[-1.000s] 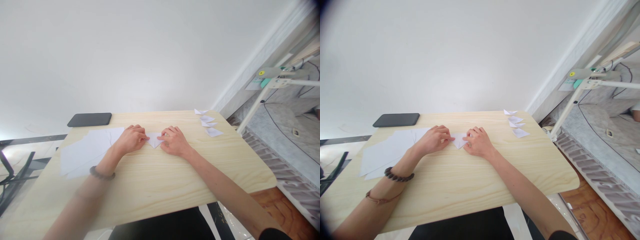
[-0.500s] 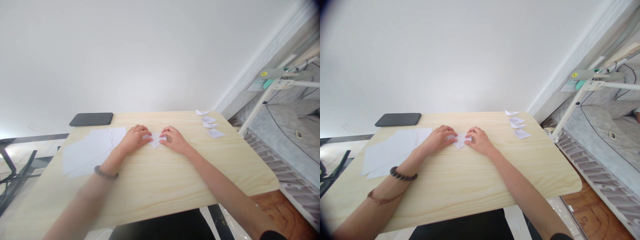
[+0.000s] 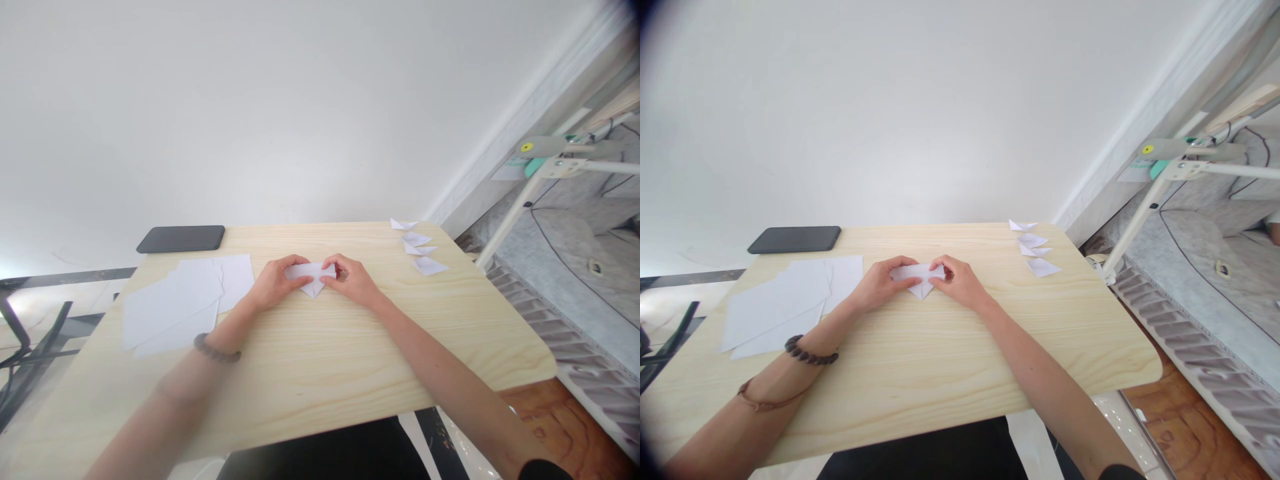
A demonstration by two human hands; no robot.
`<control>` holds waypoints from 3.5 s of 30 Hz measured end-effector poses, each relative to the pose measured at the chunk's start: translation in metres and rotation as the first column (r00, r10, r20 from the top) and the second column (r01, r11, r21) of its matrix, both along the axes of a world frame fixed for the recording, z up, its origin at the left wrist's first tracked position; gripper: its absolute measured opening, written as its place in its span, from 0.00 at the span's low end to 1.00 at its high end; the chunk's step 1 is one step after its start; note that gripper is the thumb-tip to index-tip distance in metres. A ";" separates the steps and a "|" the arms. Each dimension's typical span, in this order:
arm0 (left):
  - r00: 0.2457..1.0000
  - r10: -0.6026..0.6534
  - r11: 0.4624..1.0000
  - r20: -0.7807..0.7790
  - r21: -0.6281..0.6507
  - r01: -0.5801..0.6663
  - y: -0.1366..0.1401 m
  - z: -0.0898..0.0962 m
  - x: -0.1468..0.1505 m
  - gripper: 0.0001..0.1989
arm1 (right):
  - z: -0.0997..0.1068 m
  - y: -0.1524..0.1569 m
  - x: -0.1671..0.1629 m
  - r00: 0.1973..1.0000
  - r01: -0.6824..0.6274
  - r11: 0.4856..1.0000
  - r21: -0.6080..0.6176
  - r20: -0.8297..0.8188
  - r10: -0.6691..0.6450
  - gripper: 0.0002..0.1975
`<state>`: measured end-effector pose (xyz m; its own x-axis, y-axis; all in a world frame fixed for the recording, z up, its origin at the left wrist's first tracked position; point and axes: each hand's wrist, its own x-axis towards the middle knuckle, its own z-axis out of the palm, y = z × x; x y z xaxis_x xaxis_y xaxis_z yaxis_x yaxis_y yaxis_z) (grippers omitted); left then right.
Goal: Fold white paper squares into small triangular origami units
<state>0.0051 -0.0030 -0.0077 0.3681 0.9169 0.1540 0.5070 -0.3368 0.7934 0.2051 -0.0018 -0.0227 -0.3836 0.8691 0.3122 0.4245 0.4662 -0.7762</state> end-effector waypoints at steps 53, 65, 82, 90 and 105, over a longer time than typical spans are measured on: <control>0.861 -0.170 0.837 0.480 -0.391 0.383 -0.001 0.012 -0.012 0.28 | 0.006 0.007 0.012 0.991 0.001 0.951 -0.309 -0.130 -0.044 0.17; 0.937 -0.014 0.934 0.350 -0.330 0.137 0.003 0.004 -0.009 0.19 | 0.001 0.000 0.002 0.988 0.151 0.975 -0.160 -0.009 -0.154 0.19; 0.949 0.028 0.903 0.314 -0.416 0.111 0.009 0.005 -0.014 0.16 | 0.021 0.004 0.019 0.961 -0.275 0.886 -0.373 -0.113 0.250 0.15; 0.973 0.027 0.960 0.230 -0.276 0.039 0.008 0.001 -0.012 0.16 | 0.011 0.002 0.007 0.989 -0.146 0.926 -0.349 -0.048 0.138 0.13; 0.865 -0.127 0.823 0.485 -0.436 0.365 0.004 0.014 -0.021 0.18 | 0.025 0.007 0.025 0.948 -0.305 0.834 -0.459 -0.060 0.313 0.16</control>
<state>-0.0154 0.0009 0.0059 0.5999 0.7932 -0.1042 0.0435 0.0978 0.9943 0.2297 0.0052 0.0027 -0.6578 0.7466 -0.0994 0.3332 0.1701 -0.9274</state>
